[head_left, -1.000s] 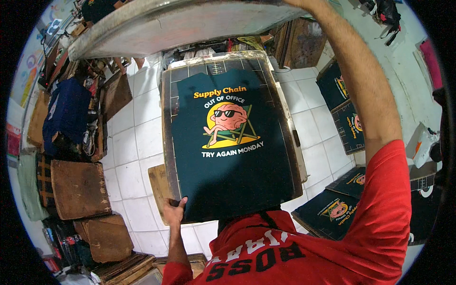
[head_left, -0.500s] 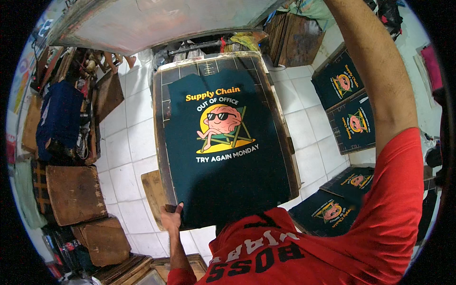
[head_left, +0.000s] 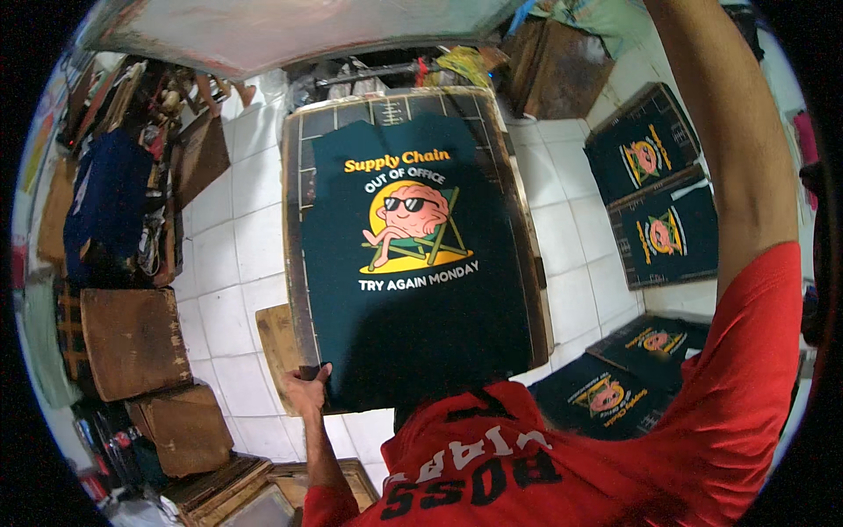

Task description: The person assembles a framed screen by securing a red strap around its frame, then repeatedly lifts and repositions the screen on a table. The person uses both hands to manipulate the strap and the screen, and a yellow cloth is briefly used to wipe the surface.

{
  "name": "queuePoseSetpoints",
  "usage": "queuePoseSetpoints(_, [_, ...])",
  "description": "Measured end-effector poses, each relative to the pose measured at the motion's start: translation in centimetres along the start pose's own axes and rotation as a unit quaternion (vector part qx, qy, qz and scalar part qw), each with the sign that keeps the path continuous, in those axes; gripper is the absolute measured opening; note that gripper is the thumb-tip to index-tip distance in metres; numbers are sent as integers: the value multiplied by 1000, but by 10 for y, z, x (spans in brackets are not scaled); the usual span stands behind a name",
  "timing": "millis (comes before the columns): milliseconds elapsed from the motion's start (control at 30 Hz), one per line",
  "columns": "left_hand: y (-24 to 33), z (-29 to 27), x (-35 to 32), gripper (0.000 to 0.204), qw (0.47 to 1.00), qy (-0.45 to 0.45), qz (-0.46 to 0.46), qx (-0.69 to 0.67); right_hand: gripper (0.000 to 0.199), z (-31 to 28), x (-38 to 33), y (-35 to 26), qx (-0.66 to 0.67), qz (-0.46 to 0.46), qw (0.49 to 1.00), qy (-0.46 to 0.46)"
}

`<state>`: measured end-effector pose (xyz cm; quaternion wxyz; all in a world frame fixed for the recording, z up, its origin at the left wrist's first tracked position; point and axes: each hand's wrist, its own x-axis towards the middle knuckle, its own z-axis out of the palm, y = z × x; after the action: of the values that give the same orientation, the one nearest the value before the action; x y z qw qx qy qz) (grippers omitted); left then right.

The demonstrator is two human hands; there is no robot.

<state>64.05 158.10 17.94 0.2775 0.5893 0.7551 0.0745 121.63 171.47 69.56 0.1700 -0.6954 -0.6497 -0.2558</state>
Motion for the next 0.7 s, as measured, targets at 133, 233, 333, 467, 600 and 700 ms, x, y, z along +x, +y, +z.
queuePoseSetpoints(133, [-2, 7, 5, 85, 1000, -5, -26, 11, 68, -5, -6, -8, 54, -45, 997, 9])
queuePoseSetpoints(233, [-5, 12, 9, 86, 1000, 4, -13, 28, 67, -8, -18, -18, 67, 5, 998, 2])
queuePoseSetpoints(333, [-9, 18, 19, 83, 999, -47, -24, -13, 67, -12, -38, -34, 75, -1, 997, -11])
queuePoseSetpoints(467, [-21, 25, 31, 86, 994, -50, -4, -96, 59, -12, -84, -59, 66, 11, 998, -11])
queuePoseSetpoints(600, [-34, 25, 31, 84, 966, 50, 71, -243, 37, -2, -162, -69, 62, -37, 994, -80])
queuePoseSetpoints(700, [-50, 20, 21, 82, 971, 158, 48, -171, 41, 42, -256, -97, 76, -133, 988, 6])
